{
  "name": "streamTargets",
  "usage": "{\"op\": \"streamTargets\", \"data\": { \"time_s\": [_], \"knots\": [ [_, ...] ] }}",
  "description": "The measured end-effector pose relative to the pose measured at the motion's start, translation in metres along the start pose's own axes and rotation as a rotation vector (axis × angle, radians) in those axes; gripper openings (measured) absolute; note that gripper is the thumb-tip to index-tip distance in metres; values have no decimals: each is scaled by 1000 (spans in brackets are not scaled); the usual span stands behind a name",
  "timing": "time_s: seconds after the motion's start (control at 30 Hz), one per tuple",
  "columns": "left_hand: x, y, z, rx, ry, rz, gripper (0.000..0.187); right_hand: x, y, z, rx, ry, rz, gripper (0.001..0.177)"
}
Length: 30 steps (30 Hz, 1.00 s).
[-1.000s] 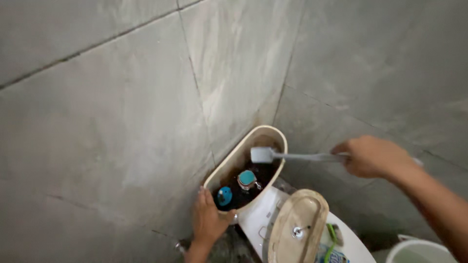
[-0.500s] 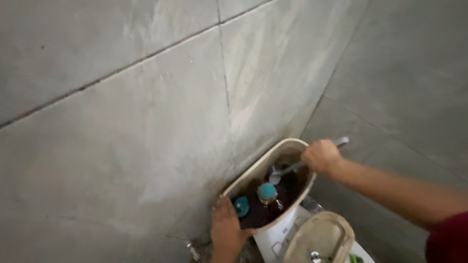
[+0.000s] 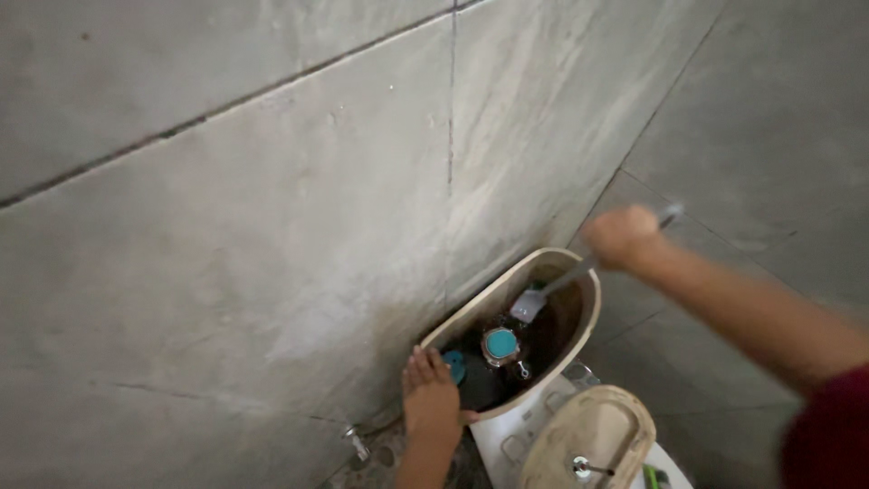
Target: The person scrubs the interior of a toilet tank using a brush and then rinses it by pouring water from a bucket using a dipper.
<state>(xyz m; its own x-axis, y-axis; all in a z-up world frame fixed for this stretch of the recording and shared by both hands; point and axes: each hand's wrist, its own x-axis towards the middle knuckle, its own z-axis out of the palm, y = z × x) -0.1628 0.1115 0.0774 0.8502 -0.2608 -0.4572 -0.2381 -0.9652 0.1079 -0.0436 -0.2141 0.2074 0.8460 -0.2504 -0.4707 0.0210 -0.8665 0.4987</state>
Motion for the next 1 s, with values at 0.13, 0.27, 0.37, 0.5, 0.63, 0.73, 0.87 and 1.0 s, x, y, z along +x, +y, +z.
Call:
{"op": "streamTargets", "data": {
  "time_s": [0.13, 0.27, 0.37, 0.5, 0.63, 0.73, 0.87, 1.0],
  "knots": [
    [2, 1, -3, 20, -52, -18, 135, -17, 32, -5, -125, 120, -65, 17],
    [3, 2, -1, 66, -60, 0, 134, 11, -14, 56, -180, 245, -173, 17],
    [-3, 0, 2, 73, 36, 15, 129, 20, -46, 92, -210, 276, -242, 18],
    [-5, -1, 0, 103, 50, 22, 129, 6, -40, 74, -139, 267, -190, 12],
    [-4, 0, 2, 68, 53, 7, 128, -22, 5, 0, -120, 152, -40, 17],
    [-1, 0, 2, 66, 38, 4, 128, -27, 15, -32, -70, 117, -30, 25],
    [-1, 0, 4, 50, 54, 0, 127, 6, -32, 4, -25, 136, -67, 28],
    [1, 0, 5, 62, 47, -9, 128, 36, -87, 82, 90, 123, -86, 34]
  ]
}}
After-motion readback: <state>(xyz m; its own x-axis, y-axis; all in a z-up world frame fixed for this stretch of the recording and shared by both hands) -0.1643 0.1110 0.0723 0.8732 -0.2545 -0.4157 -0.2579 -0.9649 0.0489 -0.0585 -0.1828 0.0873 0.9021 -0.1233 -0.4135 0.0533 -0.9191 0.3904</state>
